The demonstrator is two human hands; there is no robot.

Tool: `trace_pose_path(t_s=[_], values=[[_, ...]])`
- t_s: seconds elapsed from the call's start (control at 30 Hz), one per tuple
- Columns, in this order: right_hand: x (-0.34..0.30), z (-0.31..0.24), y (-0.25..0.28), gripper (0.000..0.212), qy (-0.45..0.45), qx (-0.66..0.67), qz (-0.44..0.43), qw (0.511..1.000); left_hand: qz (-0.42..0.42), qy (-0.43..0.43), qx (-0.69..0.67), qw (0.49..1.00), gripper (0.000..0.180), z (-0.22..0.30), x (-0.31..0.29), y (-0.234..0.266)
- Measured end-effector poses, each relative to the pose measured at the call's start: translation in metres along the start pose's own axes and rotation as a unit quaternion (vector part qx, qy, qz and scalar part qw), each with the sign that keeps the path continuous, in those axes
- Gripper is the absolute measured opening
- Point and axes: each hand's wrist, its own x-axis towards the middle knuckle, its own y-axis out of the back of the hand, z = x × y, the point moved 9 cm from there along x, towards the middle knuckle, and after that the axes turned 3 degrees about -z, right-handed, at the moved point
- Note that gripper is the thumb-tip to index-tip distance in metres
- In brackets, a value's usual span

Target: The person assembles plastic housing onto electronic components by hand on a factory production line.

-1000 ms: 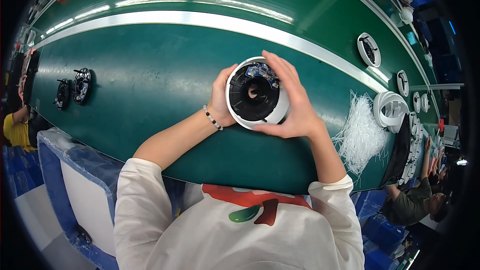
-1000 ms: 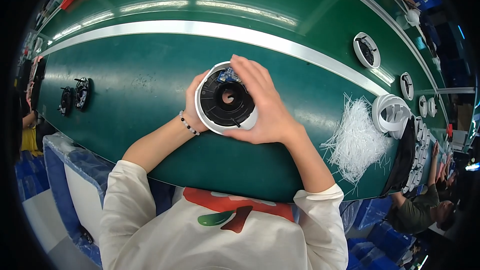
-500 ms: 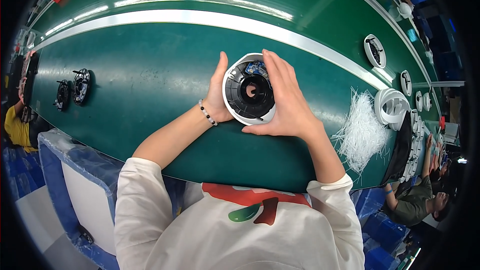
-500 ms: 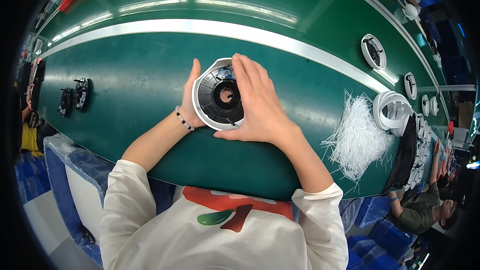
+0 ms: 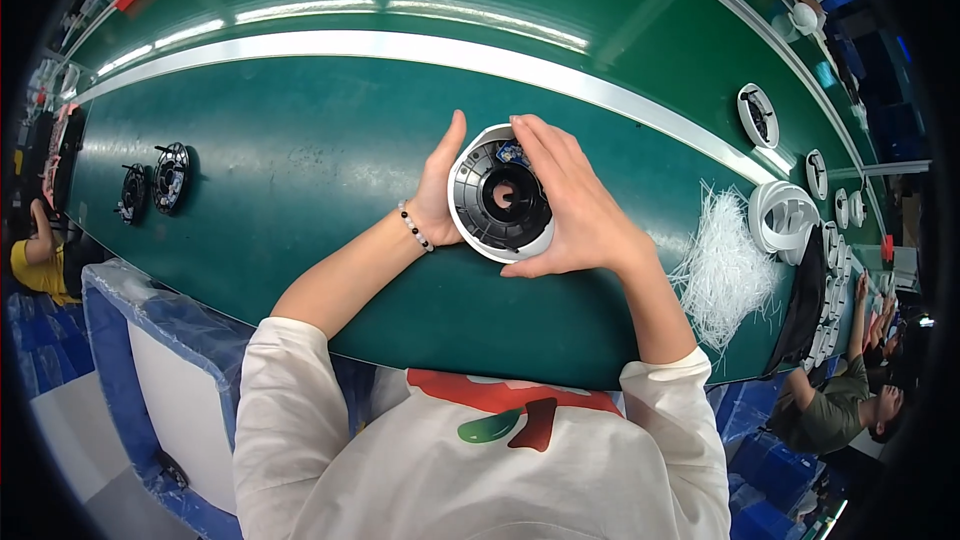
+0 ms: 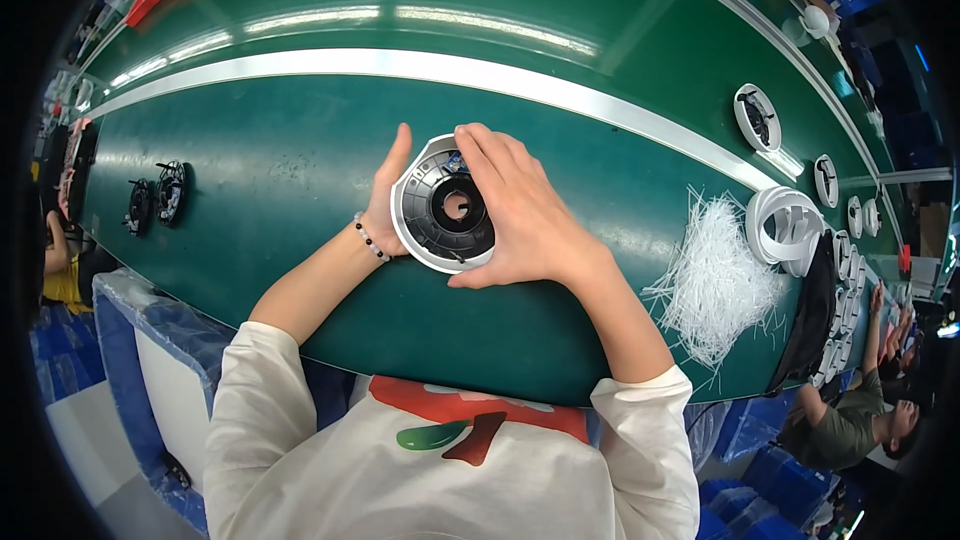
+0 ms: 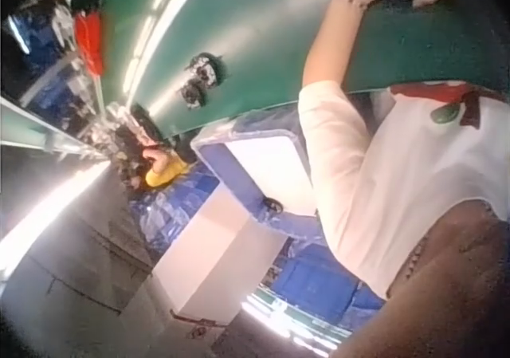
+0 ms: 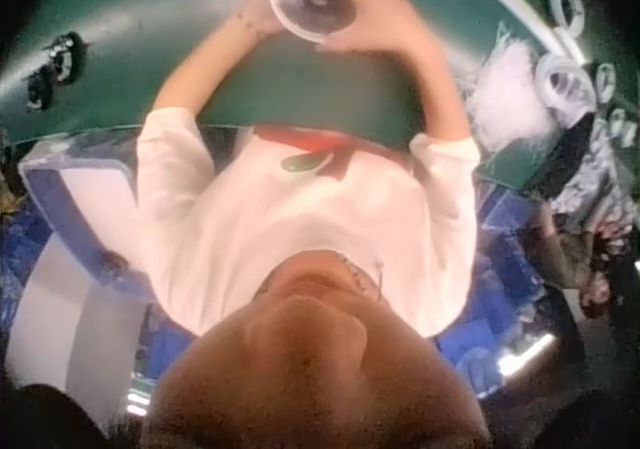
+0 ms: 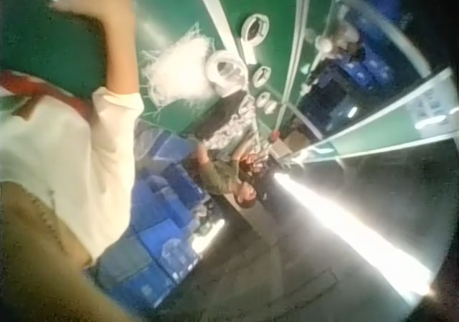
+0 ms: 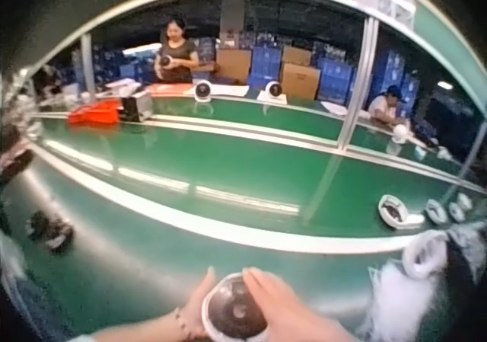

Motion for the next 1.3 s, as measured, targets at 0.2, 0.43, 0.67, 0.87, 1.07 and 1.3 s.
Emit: trace_pose_path(t_s=[0.2,0.43,0.67,0.87,1.07,1.3], values=[[0.0,0.003,-0.006,0.111,0.06,-0.003,0.183,0.981,0.063,-0.084,0.037,0.994,0.048,0.027,-0.015,0.008],[-0.025,0.031,0.038,0.102,-0.06,-0.084,0.26,0.96,0.138,-0.086,0.122,0.979,0.036,0.09,0.05,0.026],[-0.225,0.1,0.191,0.03,-0.339,-0.223,0.612,0.679,0.246,-0.224,0.253,0.909,0.033,0.211,0.103,0.072],[-0.242,0.18,0.209,0.047,-0.576,-0.224,0.339,0.71,0.287,-0.208,0.47,0.809,0.047,0.224,0.109,0.035],[-0.316,0.215,0.239,0.038,-0.448,-0.338,0.41,0.719,0.32,-0.193,0.899,0.229,0.051,0.29,-0.035,-0.033],[-0.218,0.114,0.209,0.023,-0.224,-0.204,0.43,0.85,0.568,0.248,0.773,0.132,0.072,0.34,-0.351,0.055]])
